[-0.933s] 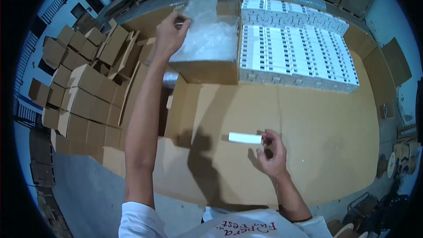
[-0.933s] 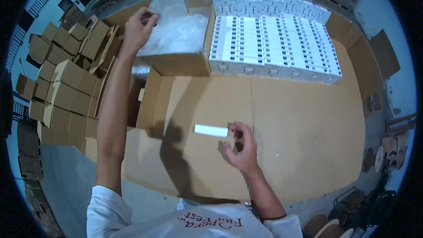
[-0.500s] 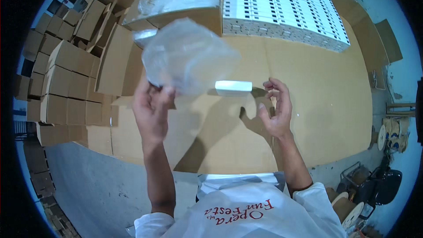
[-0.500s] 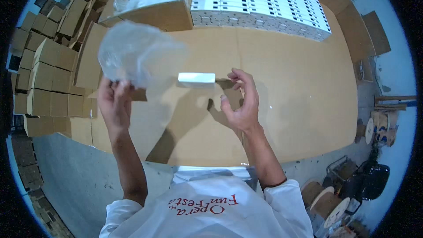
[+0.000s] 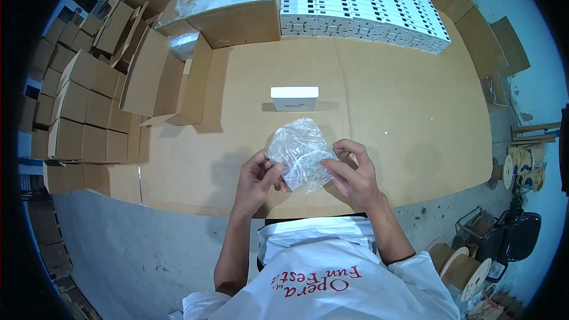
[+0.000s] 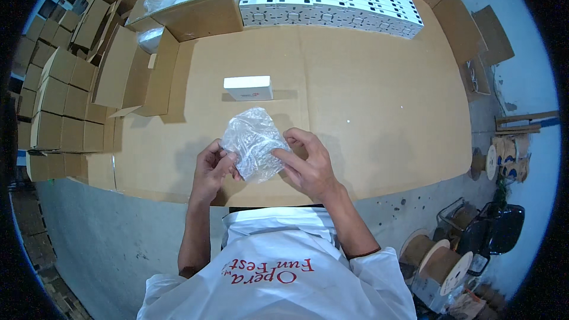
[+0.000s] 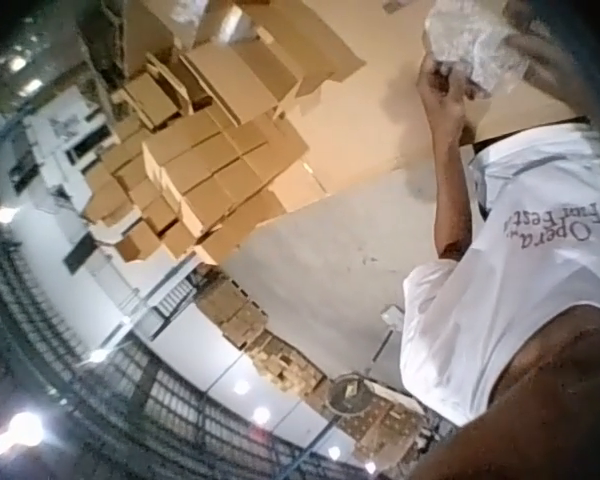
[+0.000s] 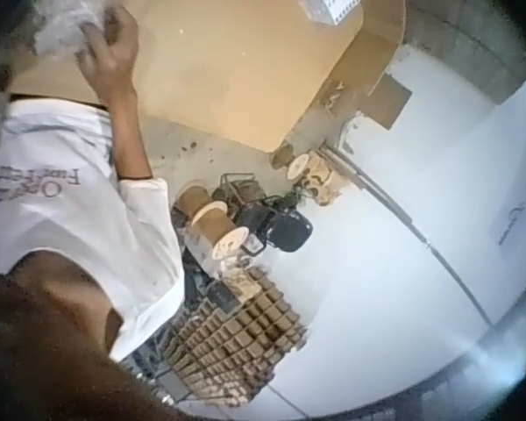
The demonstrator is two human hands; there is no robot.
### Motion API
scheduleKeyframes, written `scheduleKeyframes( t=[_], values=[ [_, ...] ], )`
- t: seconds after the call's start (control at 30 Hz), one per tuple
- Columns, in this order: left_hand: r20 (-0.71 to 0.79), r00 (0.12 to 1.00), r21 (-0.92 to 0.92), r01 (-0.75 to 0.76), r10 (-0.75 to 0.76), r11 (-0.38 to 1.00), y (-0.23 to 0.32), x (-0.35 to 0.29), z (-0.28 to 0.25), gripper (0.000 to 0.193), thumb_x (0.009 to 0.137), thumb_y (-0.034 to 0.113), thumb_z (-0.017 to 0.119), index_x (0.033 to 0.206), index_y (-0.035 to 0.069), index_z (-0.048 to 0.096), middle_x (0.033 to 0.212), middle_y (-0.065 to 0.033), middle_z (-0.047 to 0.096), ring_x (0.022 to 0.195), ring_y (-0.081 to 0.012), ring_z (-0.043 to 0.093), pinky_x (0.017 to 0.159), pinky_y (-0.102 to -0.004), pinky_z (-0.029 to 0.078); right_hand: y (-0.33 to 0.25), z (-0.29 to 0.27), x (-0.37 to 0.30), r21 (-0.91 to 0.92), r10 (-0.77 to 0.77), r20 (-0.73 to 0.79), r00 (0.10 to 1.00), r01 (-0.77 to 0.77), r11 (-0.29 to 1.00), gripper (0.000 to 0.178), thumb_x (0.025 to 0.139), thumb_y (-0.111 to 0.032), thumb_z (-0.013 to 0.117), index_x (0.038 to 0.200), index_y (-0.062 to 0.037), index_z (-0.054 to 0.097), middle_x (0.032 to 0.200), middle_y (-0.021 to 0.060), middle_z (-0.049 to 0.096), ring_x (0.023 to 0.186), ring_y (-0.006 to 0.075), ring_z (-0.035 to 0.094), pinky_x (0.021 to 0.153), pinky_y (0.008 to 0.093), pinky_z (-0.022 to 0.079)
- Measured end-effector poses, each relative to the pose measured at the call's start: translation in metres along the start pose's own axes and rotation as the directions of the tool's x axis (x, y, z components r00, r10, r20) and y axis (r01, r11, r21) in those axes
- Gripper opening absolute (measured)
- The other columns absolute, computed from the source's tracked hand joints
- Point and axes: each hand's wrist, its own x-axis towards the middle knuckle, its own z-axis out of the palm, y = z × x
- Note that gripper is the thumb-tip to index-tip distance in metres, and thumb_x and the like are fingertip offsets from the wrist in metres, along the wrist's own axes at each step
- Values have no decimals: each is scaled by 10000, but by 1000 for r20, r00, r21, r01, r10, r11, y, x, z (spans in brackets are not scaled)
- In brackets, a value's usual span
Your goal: The recorder is taking small white boxes, placing a plastic bag around them, and putting them into a larger shipping carton.
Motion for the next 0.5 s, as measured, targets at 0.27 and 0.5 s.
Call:
scheduleKeyframes(
  t=[0.27,0.5],
  values=[
    [52,768,703,-482,638,523,15,-21,22,690,806,161,825,1359,41,430,1254,-137,544,944,-227,663,794,-360,550,-34,-33,31,246,291,70,954,-300,922,145,808,37,714,947,-1,706,871,90,663,751,195,649,660,321,552],
    [25,912,379,-387,409,841,23,-18,44,639,794,43,808,1335,30,468,1078,-104,679,979,-182,662,871,-313,522,-17,-25,34,412,547,242,802,-595,690,208,852,-51,727,1054,-27,684,850,78,649,704,124,599,592,264,469]
  ],
)
